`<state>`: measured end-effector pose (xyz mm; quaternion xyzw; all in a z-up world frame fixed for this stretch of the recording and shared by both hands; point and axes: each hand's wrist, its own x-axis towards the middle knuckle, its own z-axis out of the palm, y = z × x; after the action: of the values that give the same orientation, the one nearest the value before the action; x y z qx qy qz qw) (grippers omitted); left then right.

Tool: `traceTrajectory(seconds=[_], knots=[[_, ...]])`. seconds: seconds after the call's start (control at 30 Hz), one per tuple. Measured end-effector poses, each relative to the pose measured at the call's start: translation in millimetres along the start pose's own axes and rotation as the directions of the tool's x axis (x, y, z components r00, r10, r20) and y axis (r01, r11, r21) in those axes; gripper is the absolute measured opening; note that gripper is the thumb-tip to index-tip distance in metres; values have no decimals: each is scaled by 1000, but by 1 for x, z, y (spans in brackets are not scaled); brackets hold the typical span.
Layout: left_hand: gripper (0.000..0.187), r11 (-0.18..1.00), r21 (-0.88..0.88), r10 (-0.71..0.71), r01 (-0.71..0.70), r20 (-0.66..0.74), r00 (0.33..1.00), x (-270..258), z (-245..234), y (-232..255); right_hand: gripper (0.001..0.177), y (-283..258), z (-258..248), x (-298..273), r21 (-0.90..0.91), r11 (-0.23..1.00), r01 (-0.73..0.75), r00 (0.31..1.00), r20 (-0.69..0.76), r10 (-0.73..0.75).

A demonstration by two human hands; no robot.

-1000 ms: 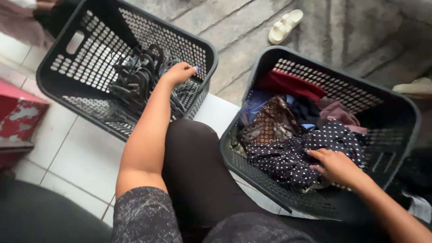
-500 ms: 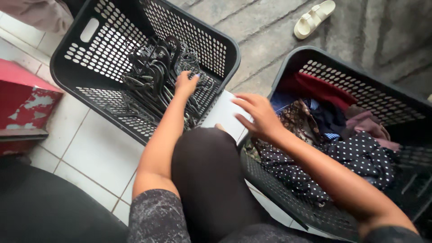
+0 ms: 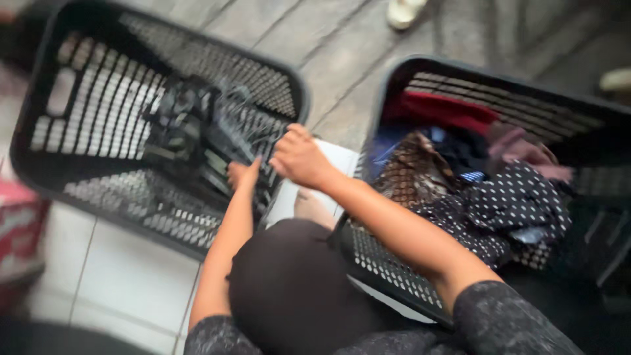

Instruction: The person sorts various clothing items from a black plastic laundry basket by hand and attaches them to plastic hangers.

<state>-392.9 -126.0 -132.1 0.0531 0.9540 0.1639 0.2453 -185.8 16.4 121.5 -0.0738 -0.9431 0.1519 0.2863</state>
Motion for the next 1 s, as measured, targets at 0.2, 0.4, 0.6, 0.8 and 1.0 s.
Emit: traceTrajectory(seconds=[0.2, 0.4, 0.6, 0.8, 1.0], knots=[[100, 997, -80, 5, 3, 105, 994, -19, -27, 11, 28, 0, -8, -6, 29, 999, -34, 999, 5, 34], [53, 883, -456, 167, -108, 91, 982, -37, -34, 15, 33, -1, -18, -16, 5, 1000, -18, 995, 94, 17], [38, 848, -531, 161, 14, 282, 946, -56, -30, 22, 35, -2, -32, -33, 10, 995, -102, 976, 195, 98], [41, 855, -514, 211, 70, 468, 858, -83, -8, 40, 31, 2, -10, -37, -184, 924, -336, 770, 510, 382], [27, 757, -634, 286, 159, 539, 792, -86, -11, 50, 56, 19, 59, -7, -128, 746, -653, 482, 690, 540]])
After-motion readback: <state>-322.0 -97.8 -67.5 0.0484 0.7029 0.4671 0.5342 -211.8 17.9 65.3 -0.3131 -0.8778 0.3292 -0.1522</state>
